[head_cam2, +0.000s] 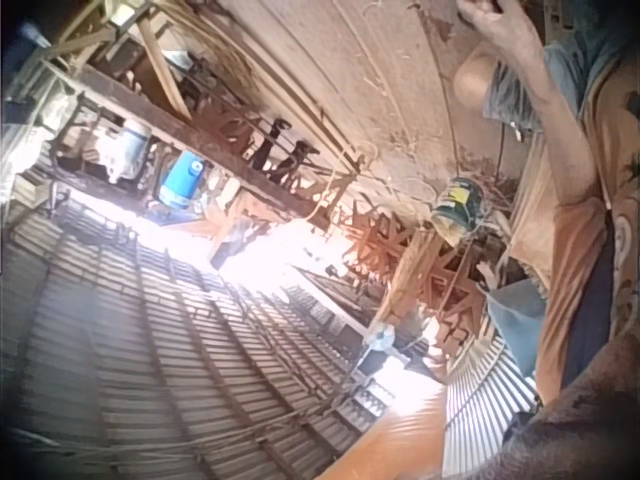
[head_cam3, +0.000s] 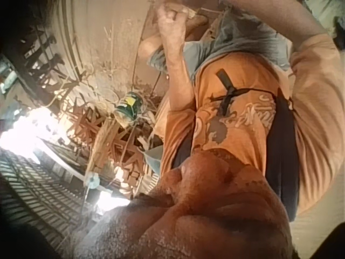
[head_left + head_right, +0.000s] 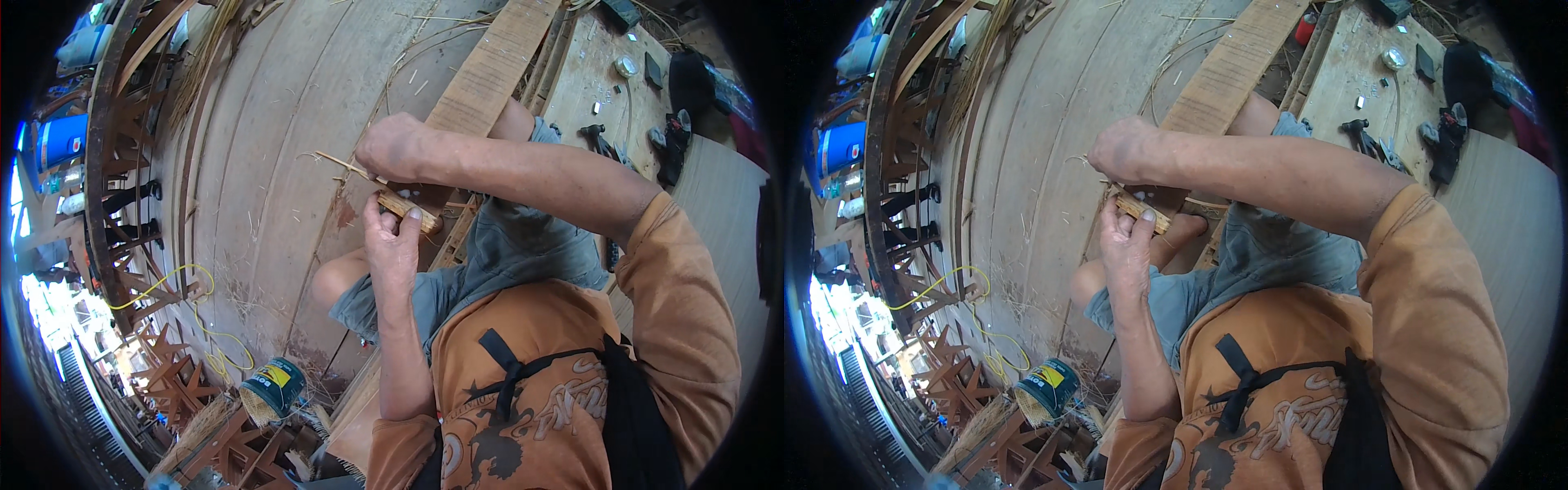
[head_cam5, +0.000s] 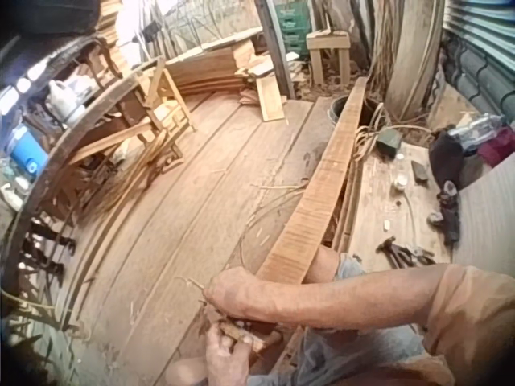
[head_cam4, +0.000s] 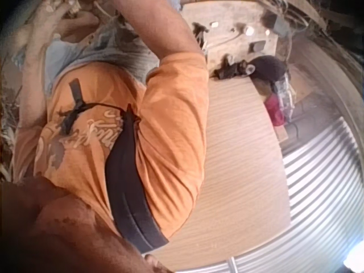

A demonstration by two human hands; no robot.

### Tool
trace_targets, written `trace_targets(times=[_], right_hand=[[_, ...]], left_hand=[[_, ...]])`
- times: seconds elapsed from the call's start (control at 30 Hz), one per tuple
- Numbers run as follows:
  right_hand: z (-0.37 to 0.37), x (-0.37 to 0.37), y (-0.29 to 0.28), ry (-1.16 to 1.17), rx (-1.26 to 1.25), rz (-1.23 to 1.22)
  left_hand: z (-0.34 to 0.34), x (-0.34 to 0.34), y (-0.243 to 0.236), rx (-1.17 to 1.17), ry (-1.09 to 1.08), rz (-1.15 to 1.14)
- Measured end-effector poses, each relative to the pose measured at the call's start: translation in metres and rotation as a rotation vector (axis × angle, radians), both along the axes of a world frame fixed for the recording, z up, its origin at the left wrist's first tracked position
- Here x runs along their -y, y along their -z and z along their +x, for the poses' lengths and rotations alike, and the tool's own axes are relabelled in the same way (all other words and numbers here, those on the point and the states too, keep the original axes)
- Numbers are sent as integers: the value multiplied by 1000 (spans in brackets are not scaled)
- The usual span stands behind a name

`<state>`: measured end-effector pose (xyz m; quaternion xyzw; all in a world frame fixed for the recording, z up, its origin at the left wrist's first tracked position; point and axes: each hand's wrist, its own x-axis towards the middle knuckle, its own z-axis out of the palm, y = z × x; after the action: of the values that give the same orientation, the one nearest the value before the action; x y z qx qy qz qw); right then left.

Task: Weaving rattan strips onto a wooden furniture frame and securing them with nails using a hammer.

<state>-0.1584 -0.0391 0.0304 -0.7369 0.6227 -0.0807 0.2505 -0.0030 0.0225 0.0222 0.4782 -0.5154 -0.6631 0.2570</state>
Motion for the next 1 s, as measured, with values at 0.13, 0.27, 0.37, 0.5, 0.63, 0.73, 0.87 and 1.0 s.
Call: trace_targets(times=[0.13, 0.27, 0.37, 0.5, 0.63, 0.73, 0.87, 1.0], right_hand=[[0, 11, -10, -64, -49, 119], [-1, 20, -4, -49, -74, 158], [-6, 12, -1, -122, -37, 105], [-34, -5, -24, -93, -175, -317], [-114, -35, -59, 23, -486, -448], [-155, -31, -143, 259, -876, -223], [-160, 7, -224, 456, -914, -153], [-101, 57, -215, 295, -574, -584]], left_hand=[[-4, -2, -11, 115, 9, -25], [-5, 3, -8, 16, 128, -29], [-4, 5, -5, -9, 127, 41], [4, 13, -3, 28, 133, 46], [0, 14, -5, 118, 168, 75], [1, 12, -8, 83, 138, 61], [4, 13, -3, 131, 168, 30], [9, 13, -4, 159, 170, 30]])
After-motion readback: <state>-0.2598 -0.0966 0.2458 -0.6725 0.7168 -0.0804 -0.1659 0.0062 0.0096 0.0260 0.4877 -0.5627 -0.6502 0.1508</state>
